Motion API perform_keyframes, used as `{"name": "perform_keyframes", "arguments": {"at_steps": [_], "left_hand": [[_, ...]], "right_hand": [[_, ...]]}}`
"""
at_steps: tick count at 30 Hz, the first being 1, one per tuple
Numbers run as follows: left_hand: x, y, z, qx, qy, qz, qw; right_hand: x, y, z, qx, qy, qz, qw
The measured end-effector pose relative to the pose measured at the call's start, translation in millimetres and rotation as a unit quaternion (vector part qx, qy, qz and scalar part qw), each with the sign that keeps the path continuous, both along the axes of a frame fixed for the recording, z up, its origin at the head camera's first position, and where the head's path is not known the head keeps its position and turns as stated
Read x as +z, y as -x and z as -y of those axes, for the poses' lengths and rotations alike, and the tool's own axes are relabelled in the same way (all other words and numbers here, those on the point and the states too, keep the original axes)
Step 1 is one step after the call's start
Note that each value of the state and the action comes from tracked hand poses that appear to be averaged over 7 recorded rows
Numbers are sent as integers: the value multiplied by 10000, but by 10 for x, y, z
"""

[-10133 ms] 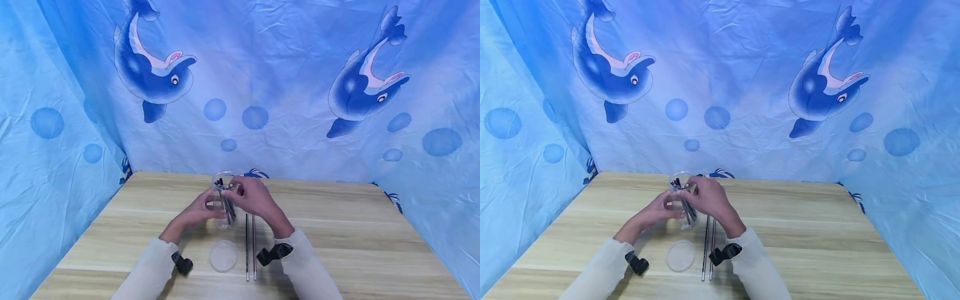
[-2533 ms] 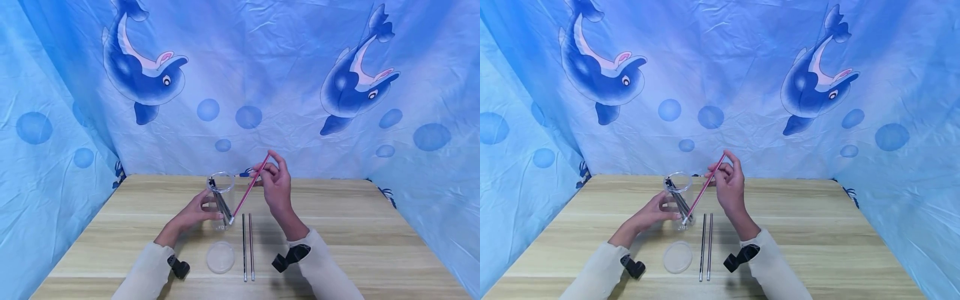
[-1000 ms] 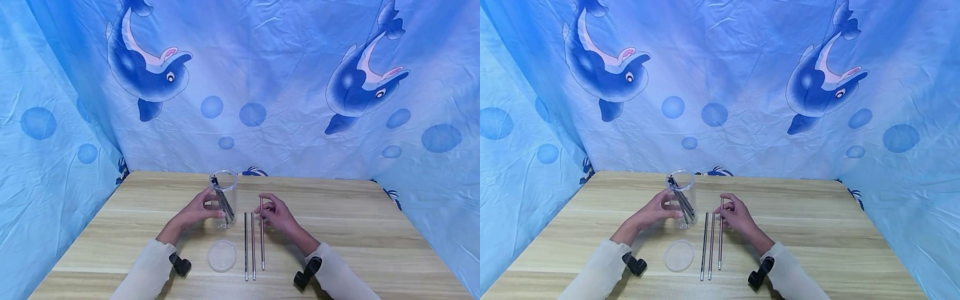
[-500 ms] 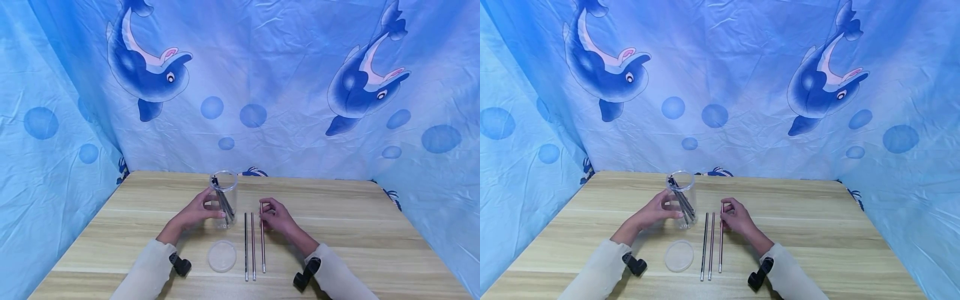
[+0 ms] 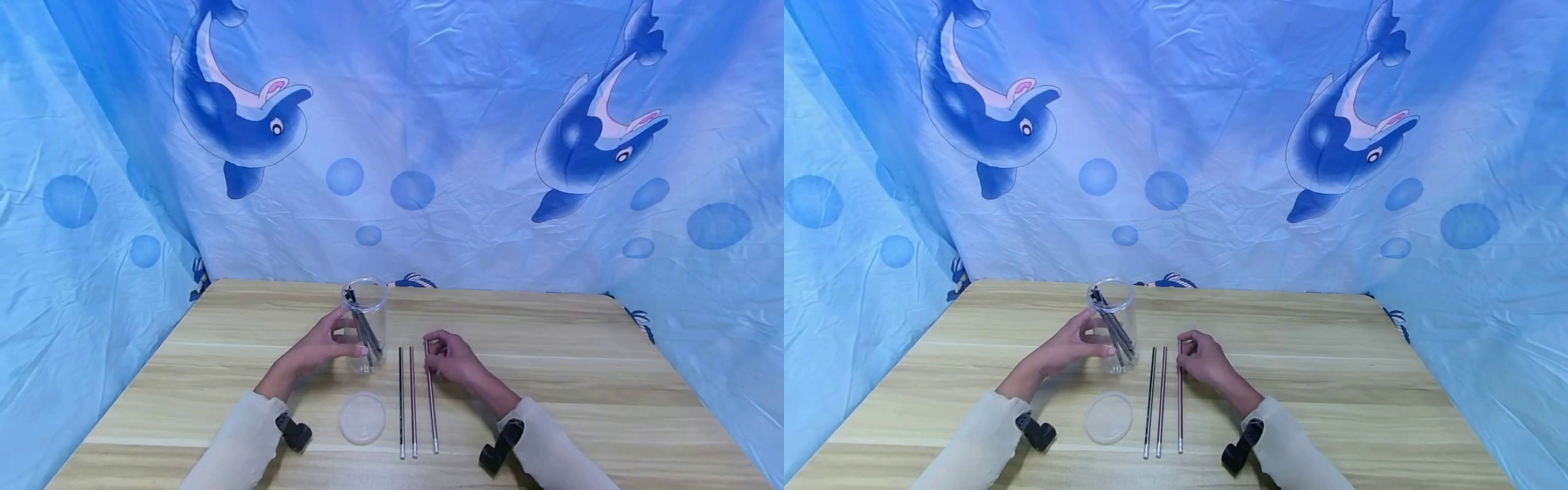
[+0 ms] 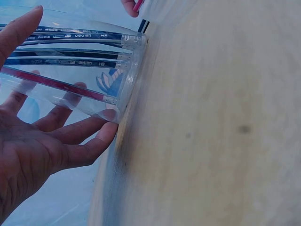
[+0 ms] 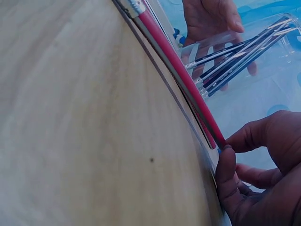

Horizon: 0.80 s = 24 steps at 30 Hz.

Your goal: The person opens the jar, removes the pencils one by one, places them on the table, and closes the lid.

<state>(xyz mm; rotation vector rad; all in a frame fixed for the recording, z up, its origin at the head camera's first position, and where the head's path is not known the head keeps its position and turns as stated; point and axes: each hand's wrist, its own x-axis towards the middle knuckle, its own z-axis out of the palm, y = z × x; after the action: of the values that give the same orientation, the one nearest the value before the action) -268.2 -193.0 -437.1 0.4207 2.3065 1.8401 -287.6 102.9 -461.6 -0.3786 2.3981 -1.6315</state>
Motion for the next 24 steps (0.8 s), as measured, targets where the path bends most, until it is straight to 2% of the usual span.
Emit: {"name": "perform_keyframes", "arguments": {"at_steps": [9,24], "left_hand": [[24,3,-17,35,-57,66,10000],[-1,-7,2,-59,44,-127,9999]], "right_hand": [[-22,4,18,61,-344,-137,9993],[-34,-37,49,113,-791,-562,9952]]}}
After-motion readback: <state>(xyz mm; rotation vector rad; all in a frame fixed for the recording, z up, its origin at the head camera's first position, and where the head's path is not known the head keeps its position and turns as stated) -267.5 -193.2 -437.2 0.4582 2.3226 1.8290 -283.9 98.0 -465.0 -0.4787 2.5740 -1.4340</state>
